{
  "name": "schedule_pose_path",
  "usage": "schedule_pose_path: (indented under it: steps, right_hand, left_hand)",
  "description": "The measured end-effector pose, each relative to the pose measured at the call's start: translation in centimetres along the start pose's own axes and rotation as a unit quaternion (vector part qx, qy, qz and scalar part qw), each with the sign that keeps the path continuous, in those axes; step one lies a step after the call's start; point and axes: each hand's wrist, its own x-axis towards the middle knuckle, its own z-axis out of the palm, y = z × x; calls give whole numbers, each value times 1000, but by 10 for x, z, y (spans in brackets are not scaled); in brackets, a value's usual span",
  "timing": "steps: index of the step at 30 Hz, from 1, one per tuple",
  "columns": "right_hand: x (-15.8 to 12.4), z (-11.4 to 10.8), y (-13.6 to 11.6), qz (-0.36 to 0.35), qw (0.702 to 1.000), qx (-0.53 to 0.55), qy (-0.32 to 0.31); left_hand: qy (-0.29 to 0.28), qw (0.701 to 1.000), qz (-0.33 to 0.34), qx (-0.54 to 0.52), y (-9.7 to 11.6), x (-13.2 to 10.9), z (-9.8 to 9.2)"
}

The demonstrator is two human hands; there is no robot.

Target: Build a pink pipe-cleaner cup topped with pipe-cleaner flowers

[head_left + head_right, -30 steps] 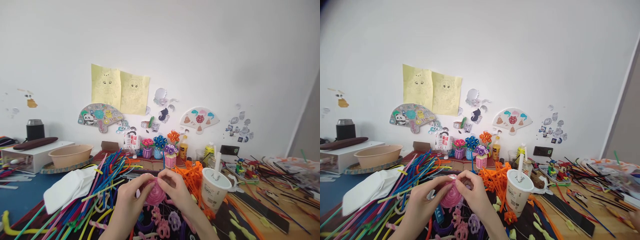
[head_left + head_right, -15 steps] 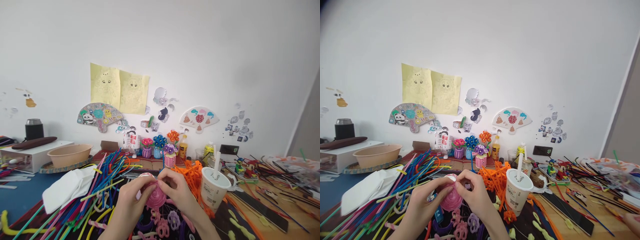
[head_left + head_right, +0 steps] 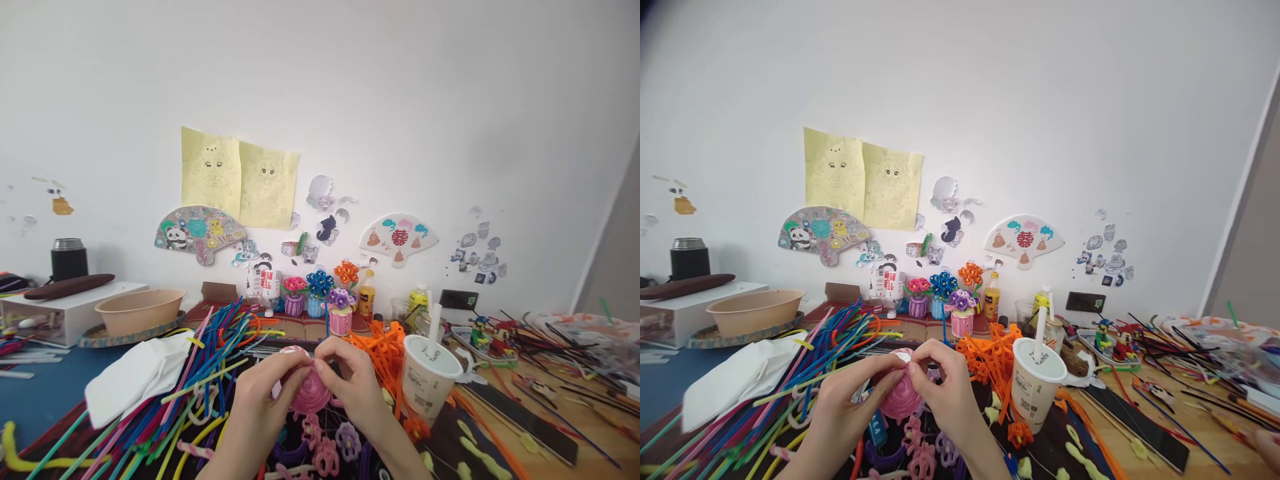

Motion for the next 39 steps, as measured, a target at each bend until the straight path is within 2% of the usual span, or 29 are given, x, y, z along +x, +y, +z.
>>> schedule_pose_path:
  steps: [6,14,22,29,35,39]
  right_hand:
    - [0,2,-1,5,1000,-13,0]
    - [0,1,-3,15,999,-35,8]
    - [1,-3,-3,43,999,-18,9]
    - [6,-14,7,76,994,-31,77]
    - [-2,-2,31,125,978,-169,-11]
    - [-5,12,33,108,974,-195,-30]
  left_hand:
    - [2,1000,-2,1,0,1,-1]
    - [-24,995,-91,-26,-3,-2,1]
    - [-12,997,-70,-22,-2,-1,-2]
    - [-1,991,-132,-19,-4,-1,-4]
    - [33,971,-224,-77,-18,-2,-5]
    - [32,967,-236,-88,-24,-2,-5]
